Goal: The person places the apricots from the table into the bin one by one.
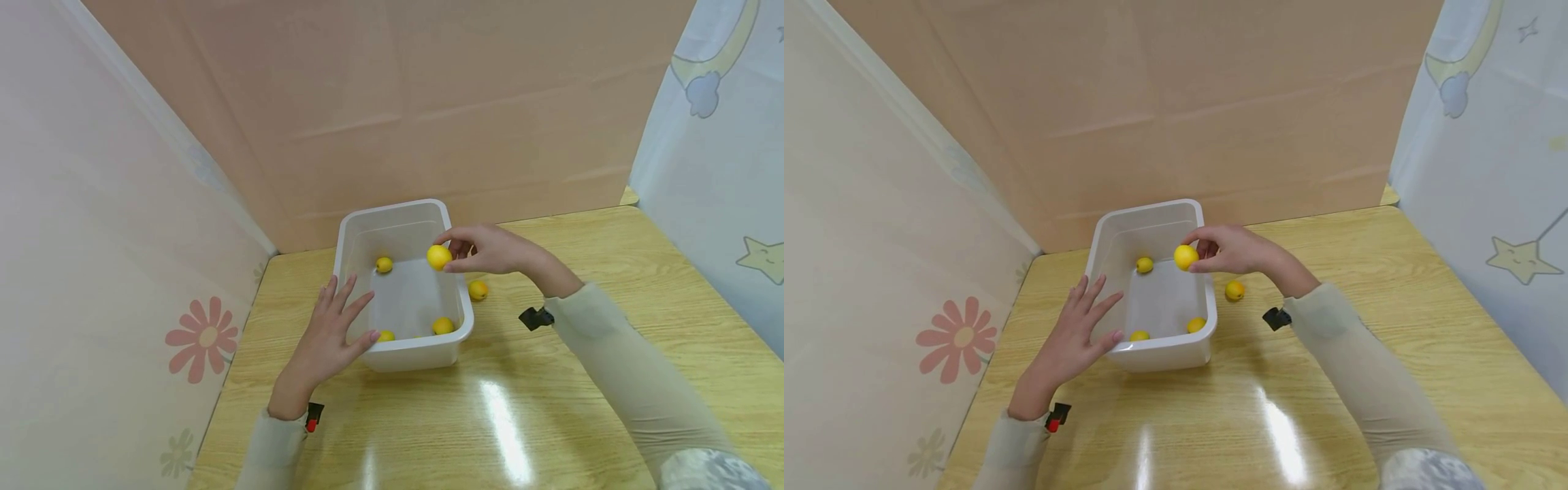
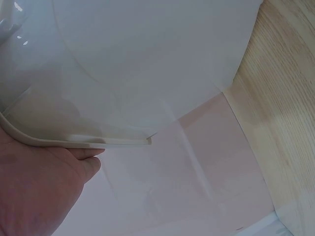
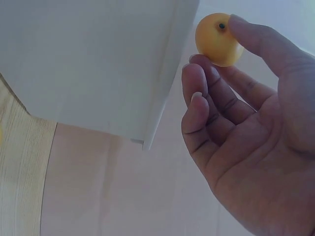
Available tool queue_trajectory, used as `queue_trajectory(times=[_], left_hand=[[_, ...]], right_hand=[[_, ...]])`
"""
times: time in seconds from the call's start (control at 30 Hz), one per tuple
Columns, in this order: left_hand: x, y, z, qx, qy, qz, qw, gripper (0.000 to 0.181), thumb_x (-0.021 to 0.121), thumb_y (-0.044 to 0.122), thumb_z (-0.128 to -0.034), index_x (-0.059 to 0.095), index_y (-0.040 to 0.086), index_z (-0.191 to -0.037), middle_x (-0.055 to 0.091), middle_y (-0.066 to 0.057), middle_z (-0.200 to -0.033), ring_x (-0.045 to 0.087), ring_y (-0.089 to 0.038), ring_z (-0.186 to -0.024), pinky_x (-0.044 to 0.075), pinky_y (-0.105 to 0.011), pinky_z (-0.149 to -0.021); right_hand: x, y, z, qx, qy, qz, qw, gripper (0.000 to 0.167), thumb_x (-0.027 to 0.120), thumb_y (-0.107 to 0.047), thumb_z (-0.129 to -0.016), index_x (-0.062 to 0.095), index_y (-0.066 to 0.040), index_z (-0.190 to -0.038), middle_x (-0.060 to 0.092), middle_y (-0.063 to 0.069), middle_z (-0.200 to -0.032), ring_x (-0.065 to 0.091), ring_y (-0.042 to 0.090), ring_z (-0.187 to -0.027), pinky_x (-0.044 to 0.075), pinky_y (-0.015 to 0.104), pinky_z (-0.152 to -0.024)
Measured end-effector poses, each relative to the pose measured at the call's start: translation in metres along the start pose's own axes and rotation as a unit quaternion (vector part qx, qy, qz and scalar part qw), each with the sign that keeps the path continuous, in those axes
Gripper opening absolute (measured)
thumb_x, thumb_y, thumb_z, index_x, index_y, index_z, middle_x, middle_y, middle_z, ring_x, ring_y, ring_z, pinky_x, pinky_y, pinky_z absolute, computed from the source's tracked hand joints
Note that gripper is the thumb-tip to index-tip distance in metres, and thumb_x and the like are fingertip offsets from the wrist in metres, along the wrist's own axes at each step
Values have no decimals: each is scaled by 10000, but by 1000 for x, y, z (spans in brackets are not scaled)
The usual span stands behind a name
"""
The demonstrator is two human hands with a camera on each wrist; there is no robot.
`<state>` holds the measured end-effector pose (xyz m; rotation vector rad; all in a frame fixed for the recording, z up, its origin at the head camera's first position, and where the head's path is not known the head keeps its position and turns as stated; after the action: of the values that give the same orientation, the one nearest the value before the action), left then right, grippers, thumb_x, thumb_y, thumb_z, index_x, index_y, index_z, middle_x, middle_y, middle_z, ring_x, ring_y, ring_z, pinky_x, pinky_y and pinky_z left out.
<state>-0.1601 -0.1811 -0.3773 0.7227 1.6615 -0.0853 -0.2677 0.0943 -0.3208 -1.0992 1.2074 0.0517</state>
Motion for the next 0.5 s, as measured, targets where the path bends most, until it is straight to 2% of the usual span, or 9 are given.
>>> queue_trajectory(times=[0.5], left_hand=[[-1, -1, 0, 59, 48, -26, 10000, 668, 547, 571, -976, 482, 193, -1522, 190, -108, -1686, 23, -427, -1551, 40, -609, -1228]], right_hand=[[-2, 2, 2, 228, -11, 46, 9997, 456, 735, -266, -945, 617, -106, -1355, 681, -46, -969, 634, 177, -962, 515, 390, -880]])
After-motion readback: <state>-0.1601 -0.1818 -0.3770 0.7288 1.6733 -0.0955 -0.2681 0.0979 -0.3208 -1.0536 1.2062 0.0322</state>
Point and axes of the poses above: each hand's wrist, its own z-axis away from the middle knuckle, its own x-axis out of the palm, y = z × x, the point moved 6 cm from there along -z, towards the middle knuckle
